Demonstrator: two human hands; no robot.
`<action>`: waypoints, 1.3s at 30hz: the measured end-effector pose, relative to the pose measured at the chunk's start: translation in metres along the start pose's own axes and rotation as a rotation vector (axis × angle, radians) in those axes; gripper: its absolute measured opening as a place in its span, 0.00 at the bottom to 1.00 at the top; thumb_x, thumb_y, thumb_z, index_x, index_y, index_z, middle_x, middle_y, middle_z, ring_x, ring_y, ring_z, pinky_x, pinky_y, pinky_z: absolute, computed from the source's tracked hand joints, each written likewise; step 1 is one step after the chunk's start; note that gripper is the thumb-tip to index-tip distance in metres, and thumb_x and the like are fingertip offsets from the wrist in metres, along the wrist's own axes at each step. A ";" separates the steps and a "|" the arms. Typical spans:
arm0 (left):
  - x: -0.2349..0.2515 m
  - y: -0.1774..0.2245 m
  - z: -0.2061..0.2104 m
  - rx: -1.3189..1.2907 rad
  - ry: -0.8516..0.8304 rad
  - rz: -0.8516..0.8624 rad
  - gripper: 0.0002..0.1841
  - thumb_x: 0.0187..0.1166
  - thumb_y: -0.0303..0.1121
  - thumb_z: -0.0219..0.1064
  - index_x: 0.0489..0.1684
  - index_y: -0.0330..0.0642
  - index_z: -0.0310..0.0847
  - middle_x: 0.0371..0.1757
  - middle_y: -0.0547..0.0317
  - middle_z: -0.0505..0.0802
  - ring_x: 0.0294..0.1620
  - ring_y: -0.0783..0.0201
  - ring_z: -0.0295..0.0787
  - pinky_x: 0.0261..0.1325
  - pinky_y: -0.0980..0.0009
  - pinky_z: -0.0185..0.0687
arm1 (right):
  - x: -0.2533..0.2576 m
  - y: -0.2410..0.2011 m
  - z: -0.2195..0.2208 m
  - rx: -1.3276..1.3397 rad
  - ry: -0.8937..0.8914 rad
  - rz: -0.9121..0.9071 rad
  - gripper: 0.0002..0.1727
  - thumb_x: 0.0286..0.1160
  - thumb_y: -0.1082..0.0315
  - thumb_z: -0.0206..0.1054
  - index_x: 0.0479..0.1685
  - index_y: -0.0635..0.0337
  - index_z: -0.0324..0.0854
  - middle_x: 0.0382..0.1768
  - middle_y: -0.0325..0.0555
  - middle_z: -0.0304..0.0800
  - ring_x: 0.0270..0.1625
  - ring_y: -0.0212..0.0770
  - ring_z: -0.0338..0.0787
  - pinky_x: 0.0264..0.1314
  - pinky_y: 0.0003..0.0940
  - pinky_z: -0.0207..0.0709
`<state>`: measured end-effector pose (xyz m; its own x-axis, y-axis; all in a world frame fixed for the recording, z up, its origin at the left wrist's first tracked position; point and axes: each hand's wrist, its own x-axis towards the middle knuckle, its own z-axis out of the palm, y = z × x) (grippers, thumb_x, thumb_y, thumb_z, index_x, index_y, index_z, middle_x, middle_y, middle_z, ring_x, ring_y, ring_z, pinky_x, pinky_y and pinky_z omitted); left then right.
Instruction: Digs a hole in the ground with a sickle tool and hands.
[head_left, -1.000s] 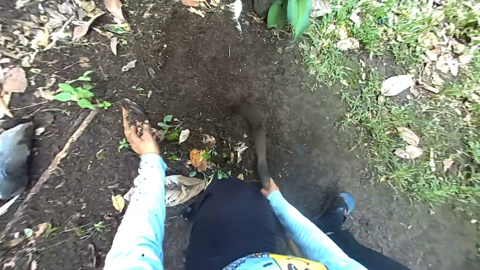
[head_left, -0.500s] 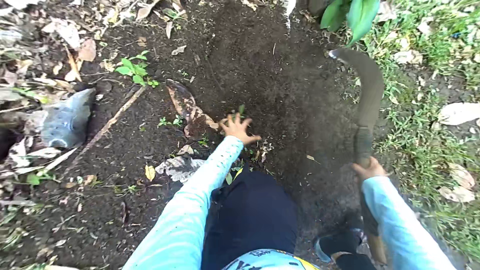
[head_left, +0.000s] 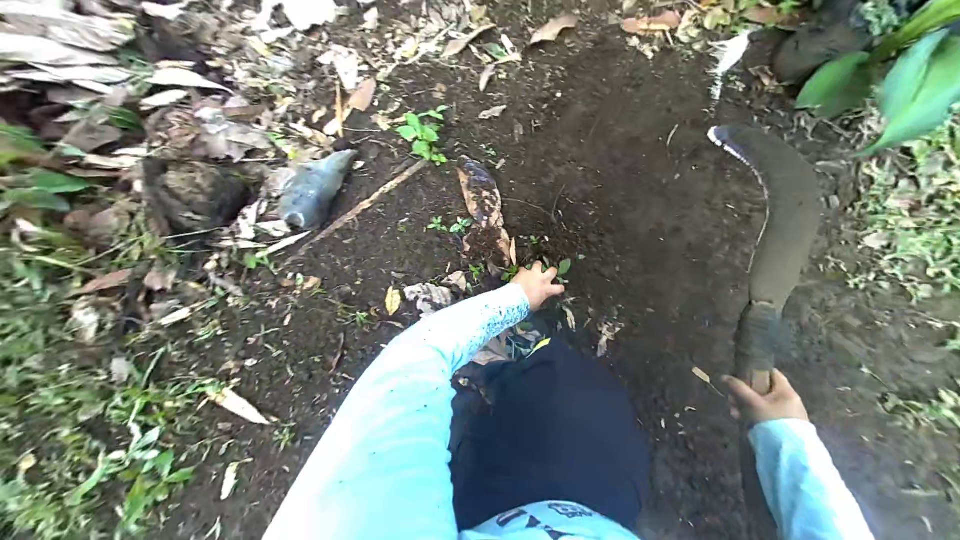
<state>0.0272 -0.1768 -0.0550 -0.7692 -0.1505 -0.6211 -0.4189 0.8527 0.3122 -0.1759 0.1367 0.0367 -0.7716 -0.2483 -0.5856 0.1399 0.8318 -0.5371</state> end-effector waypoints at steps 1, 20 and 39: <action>-0.016 -0.015 -0.003 -0.003 -0.022 -0.031 0.31 0.71 0.21 0.75 0.75 0.61 0.82 0.88 0.42 0.70 0.83 0.24 0.64 0.66 0.25 0.73 | 0.001 0.000 0.002 -0.016 -0.019 -0.008 0.32 0.78 0.72 0.70 0.81 0.65 0.62 0.36 0.51 0.79 0.20 0.35 0.78 0.25 0.34 0.78; -0.237 -0.137 0.177 -0.567 0.642 -0.979 0.61 0.54 0.59 0.87 0.95 0.64 0.51 0.97 0.38 0.43 0.94 0.26 0.35 0.81 0.15 0.36 | 0.020 -0.029 0.024 0.114 -0.070 0.014 0.26 0.81 0.72 0.67 0.74 0.64 0.61 0.26 0.38 0.73 0.15 0.26 0.76 0.18 0.22 0.76; -0.023 -0.143 0.010 -0.496 0.684 -0.624 0.51 0.51 0.69 0.82 0.87 0.79 0.66 0.96 0.40 0.53 0.94 0.25 0.32 0.82 0.16 0.27 | -0.022 0.009 0.029 0.318 0.022 0.229 0.12 0.83 0.77 0.63 0.56 0.62 0.66 0.16 0.36 0.71 0.10 0.26 0.73 0.13 0.21 0.74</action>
<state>0.1098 -0.2903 -0.0928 -0.3928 -0.8751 -0.2825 -0.8666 0.2494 0.4323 -0.1396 0.1348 0.0274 -0.7105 -0.0606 -0.7010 0.4926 0.6685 -0.5571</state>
